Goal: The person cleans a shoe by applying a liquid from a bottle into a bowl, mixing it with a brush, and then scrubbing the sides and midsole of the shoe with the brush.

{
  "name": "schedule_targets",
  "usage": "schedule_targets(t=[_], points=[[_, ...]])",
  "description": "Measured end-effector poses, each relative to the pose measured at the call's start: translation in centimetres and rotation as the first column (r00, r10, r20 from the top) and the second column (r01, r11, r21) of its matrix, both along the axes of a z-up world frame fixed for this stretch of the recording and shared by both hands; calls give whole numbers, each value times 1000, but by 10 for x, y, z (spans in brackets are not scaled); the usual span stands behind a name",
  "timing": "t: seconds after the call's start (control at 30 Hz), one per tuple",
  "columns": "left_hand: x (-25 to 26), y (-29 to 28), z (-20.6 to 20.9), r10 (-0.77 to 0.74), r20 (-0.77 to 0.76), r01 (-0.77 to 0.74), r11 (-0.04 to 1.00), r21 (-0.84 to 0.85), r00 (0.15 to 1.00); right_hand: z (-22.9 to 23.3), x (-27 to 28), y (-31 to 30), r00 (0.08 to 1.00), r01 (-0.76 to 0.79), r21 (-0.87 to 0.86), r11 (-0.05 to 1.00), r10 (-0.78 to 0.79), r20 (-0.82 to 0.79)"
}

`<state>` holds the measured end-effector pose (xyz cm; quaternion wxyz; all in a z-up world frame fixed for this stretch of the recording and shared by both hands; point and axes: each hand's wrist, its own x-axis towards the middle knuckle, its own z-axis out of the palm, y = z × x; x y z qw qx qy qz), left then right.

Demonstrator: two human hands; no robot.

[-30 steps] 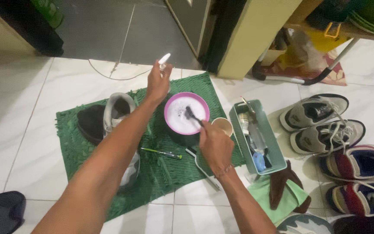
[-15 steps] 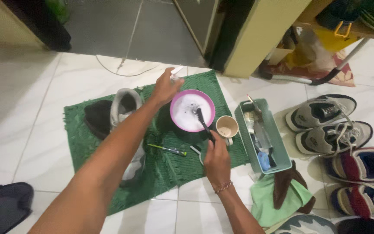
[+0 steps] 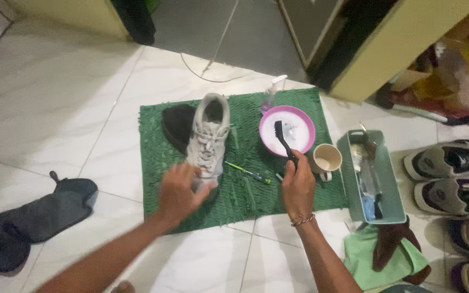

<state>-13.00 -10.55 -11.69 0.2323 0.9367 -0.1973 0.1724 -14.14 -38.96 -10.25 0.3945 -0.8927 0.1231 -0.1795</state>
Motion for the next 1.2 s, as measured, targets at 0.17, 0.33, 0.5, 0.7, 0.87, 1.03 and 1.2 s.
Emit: schedule_targets(t=[0.17,0.33,0.5,0.7,0.87,1.03,1.2], points=[[-33,-21,-24,90,-51,-78,977,200,995,1,8,19,993,-82,101,992,89,-74],[-20,-8,-30,-41,-186,95,952,292,982,4,12,23,983,-124,220,967,151,-106],[29,30,-6,-331,-215,380,890,253,919,17,26,11,961,-241,66,968,247,-124],[84,75,73,-284,71,284,959,14,956,69,63,9,868,-467,-130,875,425,-258],[86,105,95,-150,-2,146,968,-205,989,89,86,39,944,-329,-176,928,324,-59],[46,110,79,-158,-39,137,934,-331,987,56,70,92,993,-47,-98,994,36,-112],[32,124,70,-172,-242,98,952,-291,955,13,48,118,996,49,-60,997,-53,-71]])
